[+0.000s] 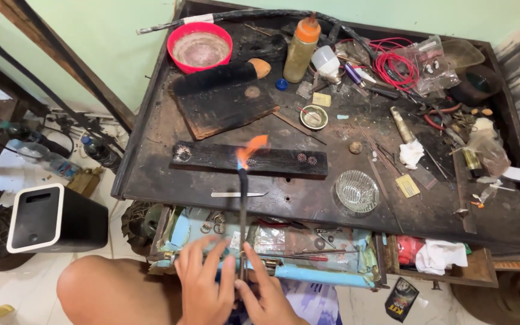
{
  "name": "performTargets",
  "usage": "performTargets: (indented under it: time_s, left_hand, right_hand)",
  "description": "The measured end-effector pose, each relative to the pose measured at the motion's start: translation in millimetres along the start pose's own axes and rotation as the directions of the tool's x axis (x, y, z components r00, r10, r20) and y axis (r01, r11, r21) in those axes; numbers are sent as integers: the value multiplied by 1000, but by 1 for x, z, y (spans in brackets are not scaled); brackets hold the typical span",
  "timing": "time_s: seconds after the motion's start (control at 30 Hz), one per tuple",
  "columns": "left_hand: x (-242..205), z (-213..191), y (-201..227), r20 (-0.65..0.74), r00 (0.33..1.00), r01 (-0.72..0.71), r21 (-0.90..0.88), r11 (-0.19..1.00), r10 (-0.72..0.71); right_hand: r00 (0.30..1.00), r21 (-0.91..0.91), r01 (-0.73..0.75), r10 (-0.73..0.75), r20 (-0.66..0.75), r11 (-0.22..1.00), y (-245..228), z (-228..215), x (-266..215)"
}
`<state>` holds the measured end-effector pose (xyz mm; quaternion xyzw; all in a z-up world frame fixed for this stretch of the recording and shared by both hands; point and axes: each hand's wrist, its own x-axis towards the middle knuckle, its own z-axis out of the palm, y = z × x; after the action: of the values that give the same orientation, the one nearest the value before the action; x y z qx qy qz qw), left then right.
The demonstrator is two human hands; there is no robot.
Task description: Soldering small circular jewelry components on a charcoal block using a blowtorch and tweezers.
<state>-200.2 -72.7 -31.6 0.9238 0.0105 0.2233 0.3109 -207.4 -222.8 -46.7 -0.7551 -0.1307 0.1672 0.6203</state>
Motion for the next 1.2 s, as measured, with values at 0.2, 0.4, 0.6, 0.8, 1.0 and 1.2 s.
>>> performTargets:
  time_s: [0.2, 0.4, 0.6, 0.8, 1.0, 1.2]
  left_hand:
    - [-24, 12, -11, 73, 942, 333, -337, 881, -328]
    - [-10, 8, -31, 46, 926, 360, -411, 838, -375]
    - [-27, 24, -21, 52, 972, 210, -625, 752, -228]
    - [-21, 28, -18, 69, 934, 327, -563, 759, -352]
    - [-22, 33, -19, -3, 939, 284, -558, 780, -344]
    - [-28, 39, -25, 32, 925, 326, -575, 751, -377]
  right_hand:
    - [995, -5, -58, 59, 81, 998, -20, 16, 17]
    - [929, -43, -340, 343, 140, 939, -76, -12, 43]
    - [977, -119, -170, 183, 106, 978, -60, -28, 87]
    - [977, -146, -210, 214, 17, 967, -39, -23, 99]
    - [927, -18, -116, 102, -360, 993, -29, -13, 89]
    - [870, -2, -81, 70, -488, 997, -19, -26, 67]
